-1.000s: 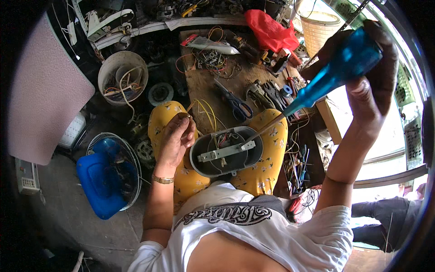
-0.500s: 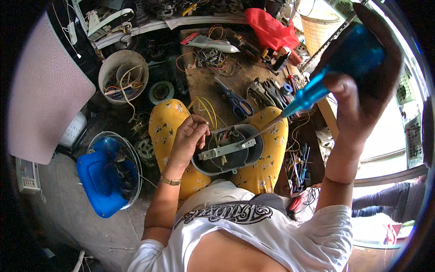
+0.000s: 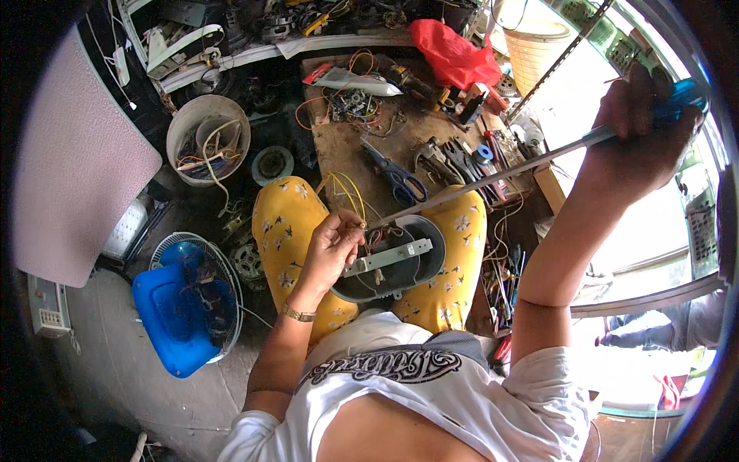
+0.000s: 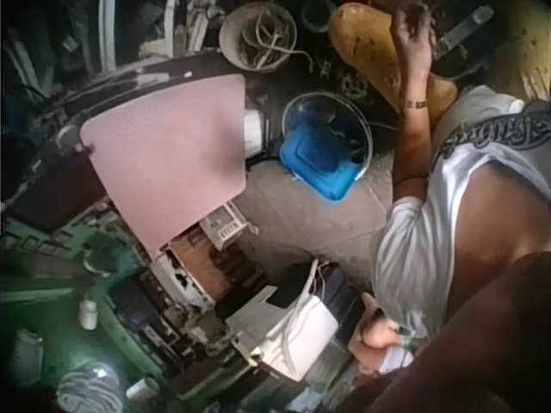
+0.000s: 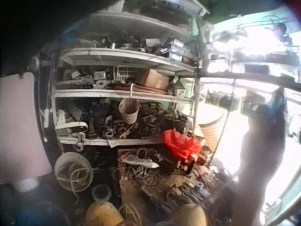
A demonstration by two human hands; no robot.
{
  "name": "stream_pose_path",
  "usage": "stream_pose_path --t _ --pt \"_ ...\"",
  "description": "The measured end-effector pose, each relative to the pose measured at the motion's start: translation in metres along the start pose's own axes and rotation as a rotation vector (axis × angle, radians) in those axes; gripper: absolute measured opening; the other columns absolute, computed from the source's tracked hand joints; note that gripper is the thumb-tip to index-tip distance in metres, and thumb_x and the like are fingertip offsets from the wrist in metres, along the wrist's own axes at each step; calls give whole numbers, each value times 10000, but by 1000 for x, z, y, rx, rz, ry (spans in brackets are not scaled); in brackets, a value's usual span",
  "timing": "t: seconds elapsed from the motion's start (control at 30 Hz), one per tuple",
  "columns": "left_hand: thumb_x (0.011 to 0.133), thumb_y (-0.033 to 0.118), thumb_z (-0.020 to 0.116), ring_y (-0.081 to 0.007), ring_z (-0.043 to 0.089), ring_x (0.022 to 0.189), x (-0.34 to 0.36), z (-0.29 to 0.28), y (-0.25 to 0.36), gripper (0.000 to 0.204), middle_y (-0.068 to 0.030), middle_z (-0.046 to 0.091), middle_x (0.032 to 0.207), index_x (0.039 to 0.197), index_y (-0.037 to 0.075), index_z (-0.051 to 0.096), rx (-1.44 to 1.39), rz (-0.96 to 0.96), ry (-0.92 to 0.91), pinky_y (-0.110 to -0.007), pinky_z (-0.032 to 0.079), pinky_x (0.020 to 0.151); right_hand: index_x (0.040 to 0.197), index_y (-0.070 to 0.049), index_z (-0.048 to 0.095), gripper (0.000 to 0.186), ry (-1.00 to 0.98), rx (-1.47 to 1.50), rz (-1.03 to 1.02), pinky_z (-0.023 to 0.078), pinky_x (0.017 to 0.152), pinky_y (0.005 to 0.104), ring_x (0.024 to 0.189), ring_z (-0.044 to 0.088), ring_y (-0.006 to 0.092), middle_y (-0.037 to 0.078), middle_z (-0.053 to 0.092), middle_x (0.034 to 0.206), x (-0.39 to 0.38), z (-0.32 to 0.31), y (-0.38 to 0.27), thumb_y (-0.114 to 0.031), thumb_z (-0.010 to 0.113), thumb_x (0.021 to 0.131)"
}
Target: The person connects wires within a light fixture using cable ties and a screwdriver at a workbench.
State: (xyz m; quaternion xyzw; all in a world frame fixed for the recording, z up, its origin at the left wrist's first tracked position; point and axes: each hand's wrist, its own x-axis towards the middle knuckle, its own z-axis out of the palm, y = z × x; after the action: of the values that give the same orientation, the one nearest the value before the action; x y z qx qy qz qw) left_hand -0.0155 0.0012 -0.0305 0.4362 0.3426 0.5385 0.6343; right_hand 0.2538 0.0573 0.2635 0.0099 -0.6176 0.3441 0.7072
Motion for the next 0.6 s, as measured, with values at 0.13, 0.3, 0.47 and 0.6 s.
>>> stream_pose_path --t 0.13,0.3,0.47,0.6 --pt "1014 122 609 -16 472 578 1 5 -1 51 25 579 779 1040 78 603 -29 -24 -14 -175 377 480 892 -8 493 409 -30 47 18 303 488 268 588 315 126 40 373 723 7 -7 -12 -376 439 1061" --pt "1016 120 605 -12 454 569 1 8 2 53 24 577 780 1051 80 599 -23 -43 -20 -171 366 473 869 -28 476 452 -6 83 63 283 465 258 592 339 137 47 403 768 8 -12 -16 -424 396 1071" --pt "1018 118 600 -9 446 567 0 8 1 63 22 577 784 1068 81 591 -34 -61 -14 -167 357 471 852 -29 477 457 39 116 95 270 470 253 580 317 129 42 376 701 5 -10 -10 -423 388 1067" --pt "1019 117 596 -6 446 570 -1 10 1 69 25 577 782 1076 81 584 -39 -77 -13 -161 350 468 847 -31 480 441 32 99 130 256 474 251 572 295 118 32 335 647 4 -15 -9 -411 406 1057"
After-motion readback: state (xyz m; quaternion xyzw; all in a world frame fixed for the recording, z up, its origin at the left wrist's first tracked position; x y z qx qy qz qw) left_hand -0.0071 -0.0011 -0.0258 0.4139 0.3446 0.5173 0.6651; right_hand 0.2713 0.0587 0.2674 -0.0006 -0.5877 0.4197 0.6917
